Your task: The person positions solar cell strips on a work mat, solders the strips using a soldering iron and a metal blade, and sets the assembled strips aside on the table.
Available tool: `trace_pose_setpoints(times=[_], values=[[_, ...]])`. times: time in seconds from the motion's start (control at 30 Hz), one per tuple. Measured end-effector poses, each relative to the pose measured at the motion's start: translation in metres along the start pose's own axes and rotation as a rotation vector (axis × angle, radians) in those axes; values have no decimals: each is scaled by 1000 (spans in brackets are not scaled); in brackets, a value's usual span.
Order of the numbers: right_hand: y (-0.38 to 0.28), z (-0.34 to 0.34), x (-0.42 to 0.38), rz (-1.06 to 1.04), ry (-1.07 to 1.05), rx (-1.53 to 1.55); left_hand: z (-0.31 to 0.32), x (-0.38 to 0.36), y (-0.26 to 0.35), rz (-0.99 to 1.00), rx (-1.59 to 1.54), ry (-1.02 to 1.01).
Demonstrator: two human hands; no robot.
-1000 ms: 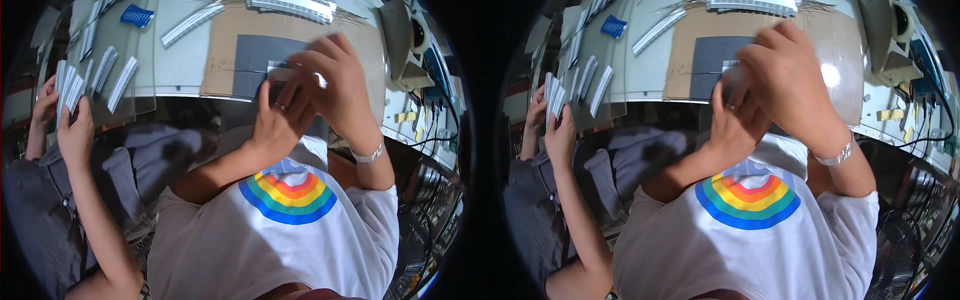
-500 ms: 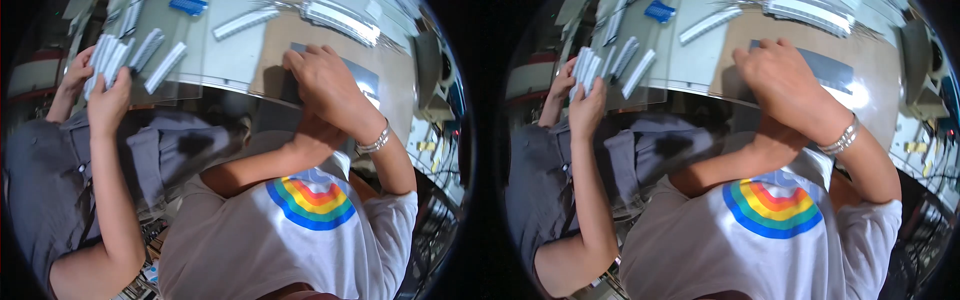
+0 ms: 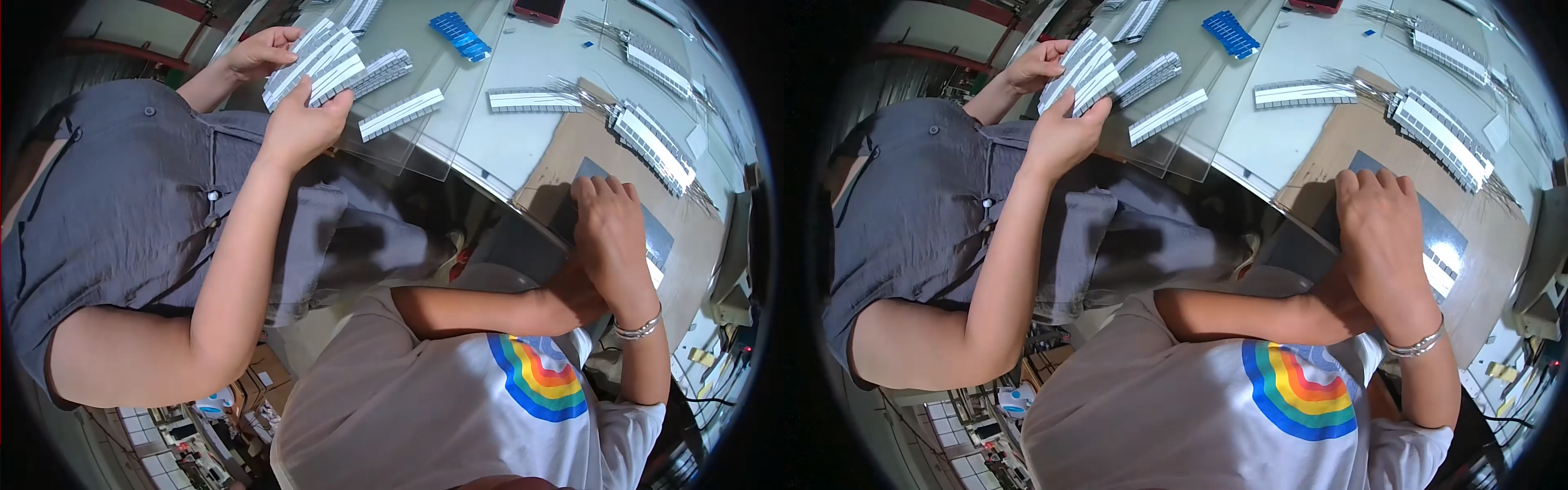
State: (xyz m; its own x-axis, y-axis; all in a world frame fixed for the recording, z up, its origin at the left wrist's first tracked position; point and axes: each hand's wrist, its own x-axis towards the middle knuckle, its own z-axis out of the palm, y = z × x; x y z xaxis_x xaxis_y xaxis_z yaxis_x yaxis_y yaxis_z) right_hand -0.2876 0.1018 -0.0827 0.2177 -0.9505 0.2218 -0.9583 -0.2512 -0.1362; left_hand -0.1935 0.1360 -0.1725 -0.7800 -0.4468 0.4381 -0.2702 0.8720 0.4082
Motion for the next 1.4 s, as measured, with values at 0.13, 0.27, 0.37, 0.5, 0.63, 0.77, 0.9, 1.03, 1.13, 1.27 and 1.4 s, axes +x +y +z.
trace_pose_setpoints(times=[0.13, 0.27, 0.37, 0.5, 0.63, 0.77, 0.9, 1.03, 1.13, 1.27, 1.4], values=[[-6, -3, 4, 2, -65, -90, -6, -4, 0, 33, 55, 7], [2, 6, 2, 5, 39, -22, -4, -3, 2, 47, 69, 23], [4, 6, 1, 29, 44, 45, -2, -3, 2, 52, 68, 29], [6, 7, -2, 48, 94, 114, 0, -3, 3, 61, 72, 34], [9, -2, -14, 99, 231, 214, -2, -3, 1, 72, 73, 33], [17, -9, -41, 262, 352, 373, -1, -2, 2, 108, 122, 60], [32, -1, -74, 426, 443, 549, -4, 1, 2, 126, 230, 118], [35, -4, -91, 518, 406, 579, 3, 5, 5, 97, 260, 193], [36, -5, -96, 525, 389, 632, 2, 7, 5, 99, 254, 203], [39, -4, -100, 525, 389, 623, -4, 6, 4, 112, 238, 155], [40, -2, -99, 515, 449, 467, -3, 6, 5, 110, 229, 147]])
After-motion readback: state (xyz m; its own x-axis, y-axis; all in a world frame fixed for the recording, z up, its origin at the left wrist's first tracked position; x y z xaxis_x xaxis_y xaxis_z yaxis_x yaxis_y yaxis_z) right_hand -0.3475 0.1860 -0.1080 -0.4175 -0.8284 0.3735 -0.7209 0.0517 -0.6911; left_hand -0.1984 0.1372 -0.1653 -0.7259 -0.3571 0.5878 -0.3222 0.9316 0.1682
